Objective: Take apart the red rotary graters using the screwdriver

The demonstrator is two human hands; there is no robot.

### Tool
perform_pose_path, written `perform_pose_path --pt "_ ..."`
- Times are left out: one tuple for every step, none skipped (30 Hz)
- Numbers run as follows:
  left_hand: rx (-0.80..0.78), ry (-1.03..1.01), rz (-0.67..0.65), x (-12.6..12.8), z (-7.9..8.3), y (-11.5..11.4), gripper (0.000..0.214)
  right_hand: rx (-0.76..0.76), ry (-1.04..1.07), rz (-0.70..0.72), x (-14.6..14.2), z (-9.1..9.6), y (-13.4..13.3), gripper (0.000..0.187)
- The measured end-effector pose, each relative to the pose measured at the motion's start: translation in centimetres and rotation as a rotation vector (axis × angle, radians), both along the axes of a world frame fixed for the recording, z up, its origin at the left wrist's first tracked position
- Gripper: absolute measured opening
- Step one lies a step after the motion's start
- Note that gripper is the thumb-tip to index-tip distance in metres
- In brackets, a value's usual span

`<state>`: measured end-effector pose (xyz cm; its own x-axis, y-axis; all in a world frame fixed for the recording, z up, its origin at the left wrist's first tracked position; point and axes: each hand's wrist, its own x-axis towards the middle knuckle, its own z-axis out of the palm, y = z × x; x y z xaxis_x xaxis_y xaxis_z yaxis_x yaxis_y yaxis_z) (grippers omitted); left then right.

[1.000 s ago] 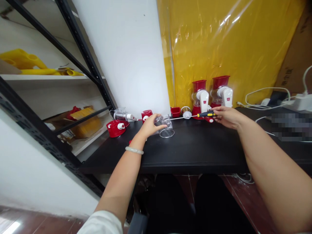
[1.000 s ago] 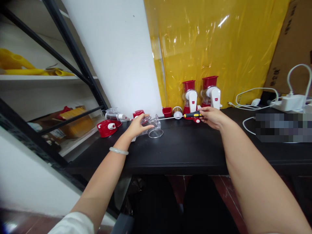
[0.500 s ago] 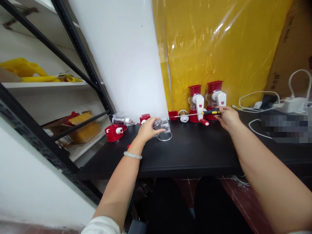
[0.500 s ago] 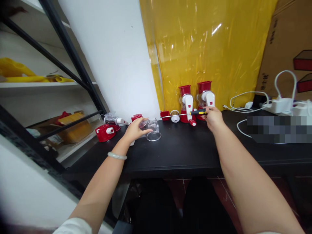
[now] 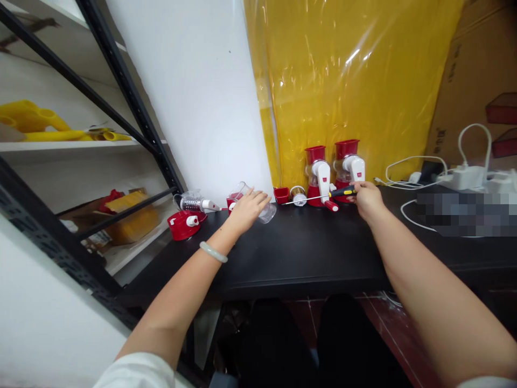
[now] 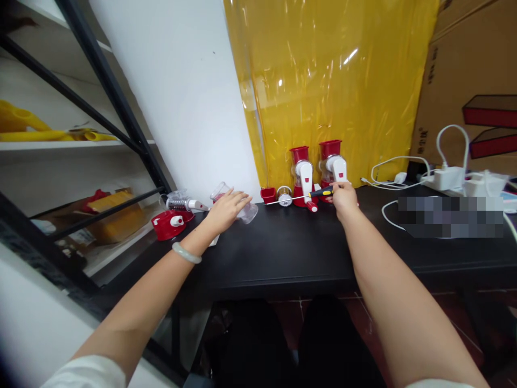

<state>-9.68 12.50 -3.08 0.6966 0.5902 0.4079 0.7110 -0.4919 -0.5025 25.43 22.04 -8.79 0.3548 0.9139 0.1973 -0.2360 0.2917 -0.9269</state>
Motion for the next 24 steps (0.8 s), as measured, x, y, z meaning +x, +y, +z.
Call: perform_pose_path --pt "0.002 0.022 -0.007 0.0 0.0 0.2 0.052 -0.013 -0.016 -0.026 -0.2 0.0 -0.1 0.016" --pt "0.007 0.042 -0.014 -0.1 -0.1 0.4 0.048 -0.032 -0.031 -0.068 -0.3 0.1 -0.2 0.017" --pt "0.012 0.065 -0.024 -0.1 -0.1 0.5 0.045 -0.054 -0.044 -0.116 -0.5 0.1 -0.3 0.018" --pt "0.016 0.092 -0.037 0.0 -0.2 0.6 0.043 -0.063 -0.060 -0.129 -0.7 0.2 -0.3 0.018" --pt "0.015 0.126 -0.053 0.0 -0.2 0.7 0.041 -0.067 -0.073 -0.134 -0.9 0.2 -0.4 0.018" --pt "0.013 0.159 -0.065 0.1 -0.2 0.8 0.040 -0.070 -0.083 -0.138 -1.0 0.3 -0.5 0.019" --pt "0.014 0.183 -0.069 0.2 -0.1 0.8 0.039 -0.073 -0.088 -0.136 -1.0 0.3 -0.5 0.020" --pt "0.020 0.196 -0.066 0.3 0.0 0.8 0.039 -0.073 -0.090 -0.132 -1.0 0.3 -0.5 0.020" --pt "0.029 0.204 -0.060 0.5 0.1 0.9 0.038 -0.071 -0.091 -0.129 -1.0 0.3 -0.4 0.020" --pt "0.035 0.211 -0.056 0.6 0.2 0.9 0.038 -0.067 -0.092 -0.127 -1.0 0.2 -0.4 0.020" --pt "0.034 0.222 -0.057 0.7 0.2 1.0 0.037 -0.063 -0.096 -0.126 -1.0 0.1 -0.3 0.020" --pt "0.028 0.235 -0.064 0.8 0.3 1.0 0.037 -0.058 -0.101 -0.126 -0.9 0.0 -0.2 0.020" --pt "0.018 0.248 -0.074 0.9 0.3 1.1 0.038 -0.054 -0.107 -0.127 -0.9 0.0 -0.1 0.019" --pt "0.007 0.254 -0.083 0.9 0.2 1.2 0.038 -0.053 -0.113 -0.130 -0.9 -0.1 -0.1 0.019" --pt "-0.004 0.253 -0.087 0.9 0.2 1.3 0.039 -0.058 -0.120 -0.131 -0.9 -0.1 -0.1 0.019" --pt "-0.014 0.247 -0.085 0.8 0.1 1.4 0.040 -0.063 -0.125 -0.133 -0.9 -0.1 -0.1 0.019" --pt "-0.021 0.235 -0.079 0.7 0.1 1.5 0.040 -0.069 -0.129 -0.133 -0.9 0.0 -0.2 0.019" --pt "-0.027 0.221 -0.073 0.7 0.0 1.6 0.041 -0.075 -0.130 -0.133 -1.0 0.1 -0.3 0.019" --pt "-0.032 0.203 -0.068 0.5 0.0 1.7 0.041 -0.081 -0.128 -0.135 -1.0 0.2 -0.3 0.019" --pt "-0.039 0.183 -0.065 0.4 0.1 1.9 0.041 -0.085 -0.124 -0.137 -1.1 0.3 -0.4 0.019" --pt "-0.050 0.164 -0.069 0.3 0.1 2.0 0.041 -0.087 -0.118 -0.140 -1.2 0.4 -0.5 0.019" --pt "-0.062 0.143 -0.076 0.2 0.1 2.2 0.042 -0.089 -0.113 -0.142 -1.2 0.5 -0.5 0.019" --pt "-0.072 0.116 -0.082 0.0 0.1 2.3 0.043 -0.093 -0.109 -0.146 -1.2 0.5 -0.5 0.019" --pt "-0.072 0.078 -0.082 -0.1 0.0 2.4 0.047 -0.092 -0.107 -0.149 -1.3 0.6 -0.5 0.019"
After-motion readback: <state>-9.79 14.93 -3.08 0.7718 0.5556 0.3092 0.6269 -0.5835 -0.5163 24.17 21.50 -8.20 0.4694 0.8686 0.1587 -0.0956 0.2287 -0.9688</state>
